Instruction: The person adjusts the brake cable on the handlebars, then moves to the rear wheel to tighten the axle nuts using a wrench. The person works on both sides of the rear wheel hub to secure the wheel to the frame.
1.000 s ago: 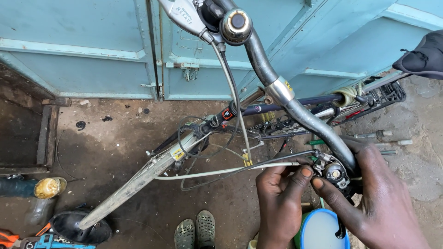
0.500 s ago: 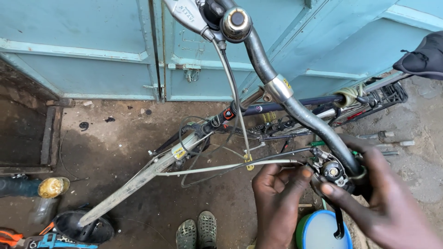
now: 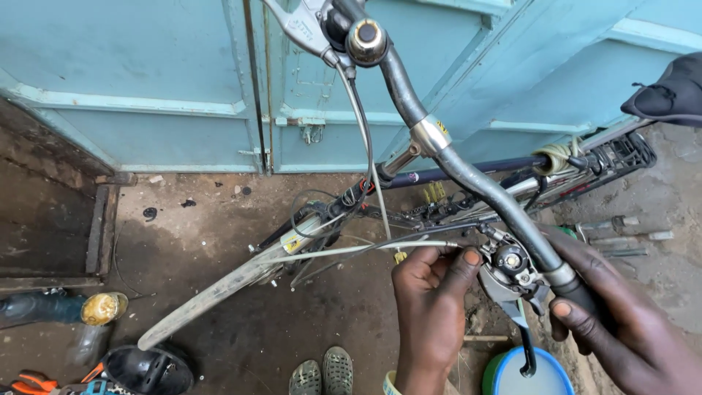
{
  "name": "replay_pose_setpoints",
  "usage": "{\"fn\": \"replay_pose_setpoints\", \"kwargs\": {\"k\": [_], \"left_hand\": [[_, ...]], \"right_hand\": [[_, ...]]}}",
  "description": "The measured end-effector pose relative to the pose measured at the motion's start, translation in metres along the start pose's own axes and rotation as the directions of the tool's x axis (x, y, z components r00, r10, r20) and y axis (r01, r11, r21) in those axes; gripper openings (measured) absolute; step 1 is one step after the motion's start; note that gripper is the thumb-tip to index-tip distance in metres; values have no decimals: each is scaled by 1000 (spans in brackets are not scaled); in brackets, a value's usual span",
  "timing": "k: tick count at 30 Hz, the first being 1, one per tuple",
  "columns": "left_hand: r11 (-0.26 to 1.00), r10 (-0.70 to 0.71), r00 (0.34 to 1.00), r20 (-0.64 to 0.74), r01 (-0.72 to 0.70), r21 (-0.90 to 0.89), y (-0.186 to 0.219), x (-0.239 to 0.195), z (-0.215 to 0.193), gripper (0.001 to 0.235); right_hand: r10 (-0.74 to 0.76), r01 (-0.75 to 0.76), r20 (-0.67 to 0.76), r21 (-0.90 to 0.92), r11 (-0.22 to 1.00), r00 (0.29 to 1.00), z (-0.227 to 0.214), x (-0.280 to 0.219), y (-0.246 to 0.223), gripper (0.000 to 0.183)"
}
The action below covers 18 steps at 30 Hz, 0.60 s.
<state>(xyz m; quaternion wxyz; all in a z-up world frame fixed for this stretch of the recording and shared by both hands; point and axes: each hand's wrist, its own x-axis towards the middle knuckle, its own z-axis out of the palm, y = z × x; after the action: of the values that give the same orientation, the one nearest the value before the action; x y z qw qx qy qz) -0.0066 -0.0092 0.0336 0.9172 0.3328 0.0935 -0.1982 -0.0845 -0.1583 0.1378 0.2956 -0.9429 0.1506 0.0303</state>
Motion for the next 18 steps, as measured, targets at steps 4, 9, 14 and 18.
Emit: {"fn": "replay_pose_setpoints", "kwargs": {"k": [4, 9, 14, 18], "left_hand": [[998, 65, 998, -23, -65, -9, 0, 3, 2, 16], [1000, 2, 996, -85, -3, -6, 13, 3, 4, 15], [992, -87, 996, 7, 86, 94, 35, 8, -2, 20], [997, -49, 999, -13, 48, -55, 41, 14, 5, 16]], "right_hand": [[17, -17, -5, 26, 1000, 1000, -1, 7, -9, 69], [206, -207, 36, 14, 978, 978, -3, 14, -24, 67], [198, -200, 60, 29, 979, 978, -5, 14, -24, 66], [212, -215, 44, 82, 973, 976, -2, 17, -26, 68]]}}
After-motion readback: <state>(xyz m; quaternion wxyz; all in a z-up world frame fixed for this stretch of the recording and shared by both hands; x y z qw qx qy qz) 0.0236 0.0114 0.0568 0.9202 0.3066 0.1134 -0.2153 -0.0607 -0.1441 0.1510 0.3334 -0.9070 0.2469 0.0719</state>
